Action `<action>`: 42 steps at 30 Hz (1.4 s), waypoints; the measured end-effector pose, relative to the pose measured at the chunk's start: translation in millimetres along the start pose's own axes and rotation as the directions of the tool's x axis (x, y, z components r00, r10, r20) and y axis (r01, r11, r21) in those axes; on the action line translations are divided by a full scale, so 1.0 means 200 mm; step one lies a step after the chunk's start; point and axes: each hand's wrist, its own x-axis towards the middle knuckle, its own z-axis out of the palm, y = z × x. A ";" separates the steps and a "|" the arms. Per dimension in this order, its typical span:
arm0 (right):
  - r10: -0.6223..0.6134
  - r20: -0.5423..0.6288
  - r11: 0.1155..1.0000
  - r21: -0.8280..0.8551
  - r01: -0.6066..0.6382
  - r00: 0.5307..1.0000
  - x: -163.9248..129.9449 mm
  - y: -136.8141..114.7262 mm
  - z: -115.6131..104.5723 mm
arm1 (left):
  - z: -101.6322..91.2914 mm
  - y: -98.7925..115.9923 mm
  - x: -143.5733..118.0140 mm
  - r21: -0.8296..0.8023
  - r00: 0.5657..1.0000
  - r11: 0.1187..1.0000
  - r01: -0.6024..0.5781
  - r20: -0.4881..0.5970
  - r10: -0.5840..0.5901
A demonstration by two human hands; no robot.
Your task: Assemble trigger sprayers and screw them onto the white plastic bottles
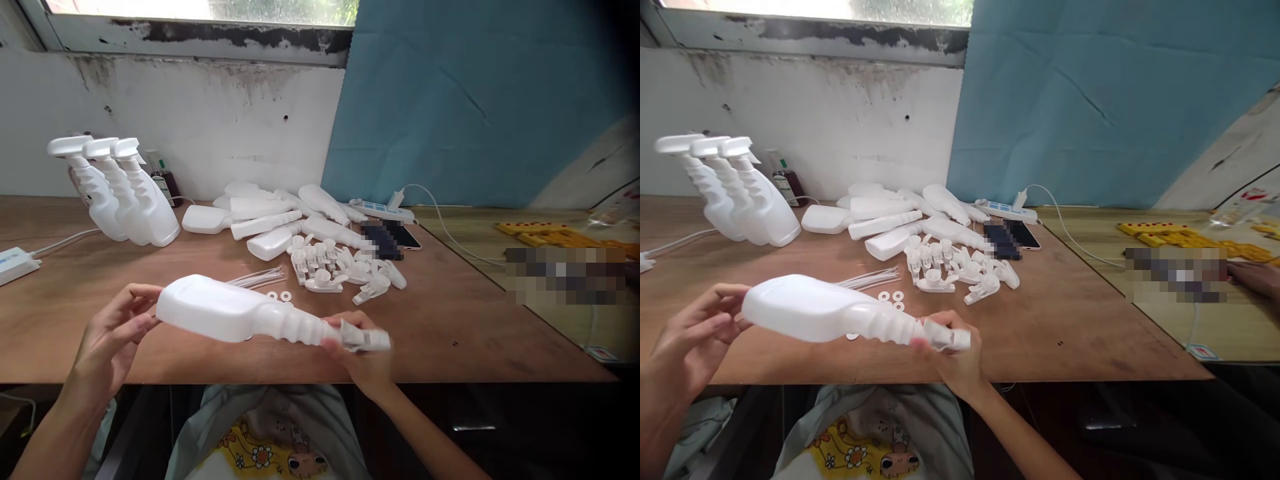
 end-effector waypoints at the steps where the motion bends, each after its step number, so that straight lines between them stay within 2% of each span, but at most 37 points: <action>1: -0.138 0.032 0.990 -0.028 0.139 0.990 -0.01 -0.01 0.00 | 0.00 0.00 0.01 -0.010 0.999 1.000 0.027 -0.023 -0.027; 3: -0.322 0.119 0.942 -0.053 0.330 0.939 -0.03 -0.01 0.00 | 0.02 -0.01 0.02 0.010 0.992 0.999 0.051 -0.120 -0.049; 4: -0.348 0.142 0.932 -0.057 0.358 0.927 -0.03 -0.02 0.00 | 0.03 -0.01 0.02 0.024 0.985 0.999 0.045 -0.169 -0.041; 5: -0.315 0.141 0.943 -0.064 0.326 0.938 -0.03 -0.02 0.00 | 0.05 -0.01 0.02 0.038 0.979 0.999 0.025 -0.204 -0.017; 6: -0.234 0.115 0.968 -0.069 0.243 0.965 -0.03 -0.03 0.01 | 0.06 -0.01 0.01 0.049 0.974 0.999 -0.016 -0.224 0.027; 8: 0.018 0.029 0.999 -0.041 -0.017 0.999 -0.02 -0.04 0.02 | 0.09 -0.01 0.00 0.079 0.962 0.987 -0.141 -0.227 0.156; 10: 0.251 -0.011 0.968 0.018 -0.251 0.968 0.00 -0.06 0.03 | 0.11 0.01 -0.03 0.119 0.940 0.962 -0.246 -0.214 0.267; 11: 0.323 -0.002 0.945 0.049 -0.323 0.946 0.01 -0.06 0.03 | 0.13 0.02 -0.04 0.135 0.934 0.953 -0.272 -0.202 0.295; 16: 0.475 0.114 0.840 0.235 -0.488 0.873 0.04 -0.06 0.03 | 0.18 0.07 -0.07 0.219 0.900 0.904 -0.367 -0.160 0.405; 19: 0.570 0.228 0.710 0.347 -0.612 0.790 0.05 -0.05 0.04 | 0.17 0.07 -0.07 0.300 0.873 0.845 -0.443 -0.069 0.482; 22: 0.625 0.293 0.605 0.404 -0.686 0.724 0.06 -0.05 0.05 | 0.13 0.06 -0.04 0.370 0.815 0.753 -0.544 0.021 0.579; 25: 0.634 0.295 0.580 0.430 -0.691 0.715 0.06 -0.06 0.06 | 0.12 0.05 -0.04 0.492 0.770 0.650 -0.579 0.069 0.634; 27: 0.635 0.290 0.580 0.433 -0.690 0.716 0.04 -0.07 0.07 | 0.16 0.06 -0.07 0.624 0.735 0.507 -0.595 0.168 0.657; 29: 0.630 0.309 0.583 0.418 -0.696 0.713 0.02 -0.08 0.09 | 0.25 0.07 -0.12 0.697 0.667 0.290 -0.655 0.354 0.656; 31: 0.609 0.326 0.602 0.404 -0.689 0.723 -0.01 -0.09 0.11 | 0.37 0.08 -0.17 0.648 0.547 0.082 -0.757 0.560 0.622; 33: 0.571 0.341 0.635 0.393 -0.665 0.747 -0.04 -0.10 0.13 | 0.50 0.07 -0.20 0.585 0.462 -0.061 -0.809 0.696 0.550; 34: 0.543 0.343 0.663 0.385 -0.642 0.766 -0.04 -0.11 0.13 | 0.55 0.07 -0.20 0.570 0.444 -0.105 -0.815 0.732 0.517; 36: 0.484 0.358 0.709 0.373 -0.598 0.798 -0.06 -0.12 0.13 | 0.62 0.07 -0.20 0.538 0.413 -0.144 -0.831 0.769 0.488; 39: 0.386 0.427 0.706 0.434 -0.560 0.818 -0.07 -0.14 0.11 | 0.66 0.09 -0.15 0.519 0.400 -0.080 -0.851 0.739 0.542; 40: 0.349 0.467 0.685 0.464 -0.561 0.813 -0.07 -0.14 0.10 | 0.65 0.09 -0.13 0.521 0.408 -0.043 -0.853 0.716 0.566; 42: 0.268 0.543 0.665 0.494 -0.560 0.796 -0.08 -0.15 0.09 | 0.60 0.11 -0.08 0.548 0.458 0.042 -0.835 0.651 0.606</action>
